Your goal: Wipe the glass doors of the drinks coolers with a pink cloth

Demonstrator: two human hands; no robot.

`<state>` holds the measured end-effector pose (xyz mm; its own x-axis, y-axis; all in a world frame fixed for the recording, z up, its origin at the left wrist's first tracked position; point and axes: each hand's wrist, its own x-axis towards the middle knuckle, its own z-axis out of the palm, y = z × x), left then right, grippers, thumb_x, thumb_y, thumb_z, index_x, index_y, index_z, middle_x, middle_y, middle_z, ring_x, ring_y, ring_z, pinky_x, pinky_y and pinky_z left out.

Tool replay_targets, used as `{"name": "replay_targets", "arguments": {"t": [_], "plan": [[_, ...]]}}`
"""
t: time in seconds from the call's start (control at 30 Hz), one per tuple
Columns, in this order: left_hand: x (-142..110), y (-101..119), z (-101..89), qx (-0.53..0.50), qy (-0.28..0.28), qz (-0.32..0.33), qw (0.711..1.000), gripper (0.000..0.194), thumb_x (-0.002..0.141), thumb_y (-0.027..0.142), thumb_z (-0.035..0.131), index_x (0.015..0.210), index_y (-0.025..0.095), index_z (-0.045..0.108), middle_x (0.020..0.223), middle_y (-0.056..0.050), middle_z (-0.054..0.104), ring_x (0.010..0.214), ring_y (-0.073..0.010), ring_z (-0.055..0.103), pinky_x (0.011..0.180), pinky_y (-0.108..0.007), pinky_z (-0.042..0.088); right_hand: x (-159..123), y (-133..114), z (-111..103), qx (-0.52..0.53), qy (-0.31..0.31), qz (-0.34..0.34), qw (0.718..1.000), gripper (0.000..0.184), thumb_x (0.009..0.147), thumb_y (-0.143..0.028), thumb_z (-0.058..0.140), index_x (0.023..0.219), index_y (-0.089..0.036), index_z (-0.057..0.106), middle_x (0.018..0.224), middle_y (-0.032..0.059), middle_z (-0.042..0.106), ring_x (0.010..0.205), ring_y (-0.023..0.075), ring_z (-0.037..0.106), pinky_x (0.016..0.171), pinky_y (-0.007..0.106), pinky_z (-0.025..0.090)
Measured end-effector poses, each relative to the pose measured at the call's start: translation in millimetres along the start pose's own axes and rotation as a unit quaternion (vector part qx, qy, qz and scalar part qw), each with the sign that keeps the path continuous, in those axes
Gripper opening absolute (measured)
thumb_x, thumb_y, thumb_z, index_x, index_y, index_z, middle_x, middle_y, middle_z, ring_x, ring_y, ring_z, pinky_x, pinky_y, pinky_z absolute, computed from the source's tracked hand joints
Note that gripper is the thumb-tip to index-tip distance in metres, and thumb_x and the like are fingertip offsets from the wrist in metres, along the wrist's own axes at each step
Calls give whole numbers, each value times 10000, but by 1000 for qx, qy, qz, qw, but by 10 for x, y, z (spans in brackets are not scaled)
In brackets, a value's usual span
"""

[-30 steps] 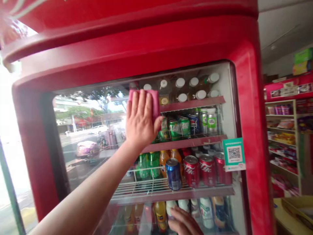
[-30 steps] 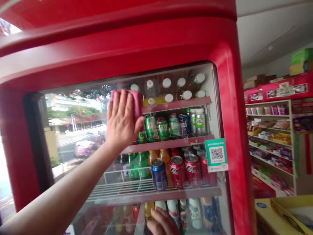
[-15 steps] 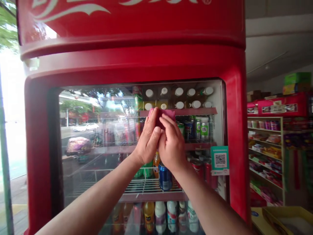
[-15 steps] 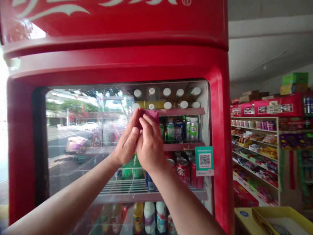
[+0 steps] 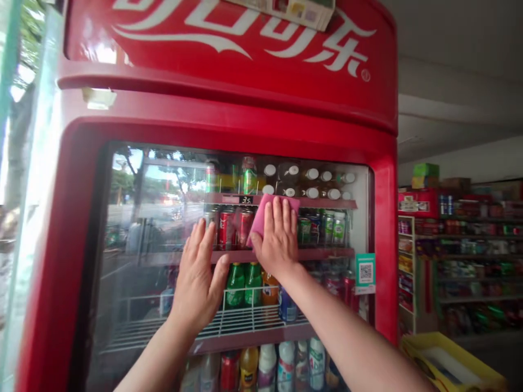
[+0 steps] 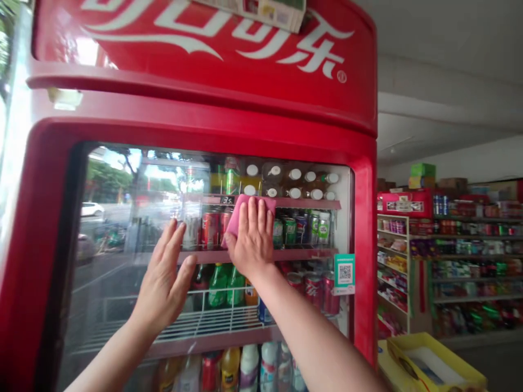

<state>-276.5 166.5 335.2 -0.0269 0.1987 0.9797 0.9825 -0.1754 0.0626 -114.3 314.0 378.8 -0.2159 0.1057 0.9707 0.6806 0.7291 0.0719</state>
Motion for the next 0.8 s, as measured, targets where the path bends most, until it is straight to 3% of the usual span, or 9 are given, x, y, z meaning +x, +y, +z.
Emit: {"name": "replay_targets", "arguments": {"t": [0.2, 0.3, 0.37, 0.43, 0.57, 0.63, 0.7, 0.8], "plan": [[-182, -348, -377, 24, 65, -41, 997, 796, 1091, 476, 544, 1808, 378, 213, 1910, -58, 210, 1753, -399, 257, 1422, -698, 267, 452, -1204, 158, -2, -57, -191, 980, 866, 1131, -573, 464, 1811, -102, 208, 1910, 128, 205, 1774, 374, 171, 1459, 606, 187], [-166, -388, -410, 11, 84, -53, 995, 799, 1091, 480, 521, 1810, 412, 177, 1918, 8, 163, 1764, -389, 223, 1437, -690, 256, 615, -1444, 153, -43, -62, -247, 966, 794, 1140, -510, 441, 1808, -131, 240, 1910, 78, 234, 1775, 326, 180, 1475, 549, 143], [-185, -376, -383, -6, 83, -58, 995, 797, 1092, 476, 509, 1810, 420, 167, 1919, 27, 156, 1767, -378, 215, 1446, -673, 250, 651, -1273, 110, -62, -64, -266, 960, 796, 1131, -526, 440, 1807, -147, 258, 1907, 58, 248, 1778, 305, 174, 1481, 536, 94], [-253, -355, -354, -23, 71, -58, 996, 801, 1088, 472, 516, 1811, 402, 179, 1918, 13, 165, 1764, -380, 227, 1445, -668, 255, 620, -843, 25, -69, -66, -253, 963, 827, 1117, -558, 445, 1812, -157, 248, 1909, 54, 237, 1786, 297, 147, 1481, 540, 78], [-470, -371, -416, -38, 38, -38, 998, 804, 1079, 467, 530, 1811, 356, 216, 1911, -18, 206, 1759, -365, 253, 1449, -632, 254, 440, 292, -202, -94, -42, -96, 990, 876, 1067, -504, 479, 1815, -127, 223, 1908, 101, 224, 1791, 314, 120, 1468, 577, 136], [-544, -415, -514, -36, 26, -30, 999, 800, 1076, 463, 529, 1809, 351, 229, 1906, -8, 230, 1757, -345, 265, 1458, -602, 242, 377, 638, -242, -95, -1, -8, 995, 853, 1054, -442, 451, 1804, -94, 242, 1903, 134, 235, 1789, 332, 127, 1457, 604, 165], [-557, -461, -619, -33, 26, -22, 999, 807, 1068, 463, 539, 1808, 362, 233, 1901, 9, 244, 1751, -339, 284, 1459, -588, 249, 370, 659, -189, -79, 57, 93, 991, 823, 1057, -391, 410, 1794, -60, 252, 1896, 174, 238, 1787, 355, 127, 1443, 641, 183], [-479, -475, -721, -35, 40, -24, 998, 820, 1047, 499, 540, 1802, 410, 234, 1894, 57, 254, 1739, -357, 313, 1452, -613, 275, 443, 149, -8, -48, 119, 180, 975, 818, 1097, -402, 378, 1802, -32, 190, 1893, 224, 205, 1783, 403, 104, 1420, 712, 186]]}}
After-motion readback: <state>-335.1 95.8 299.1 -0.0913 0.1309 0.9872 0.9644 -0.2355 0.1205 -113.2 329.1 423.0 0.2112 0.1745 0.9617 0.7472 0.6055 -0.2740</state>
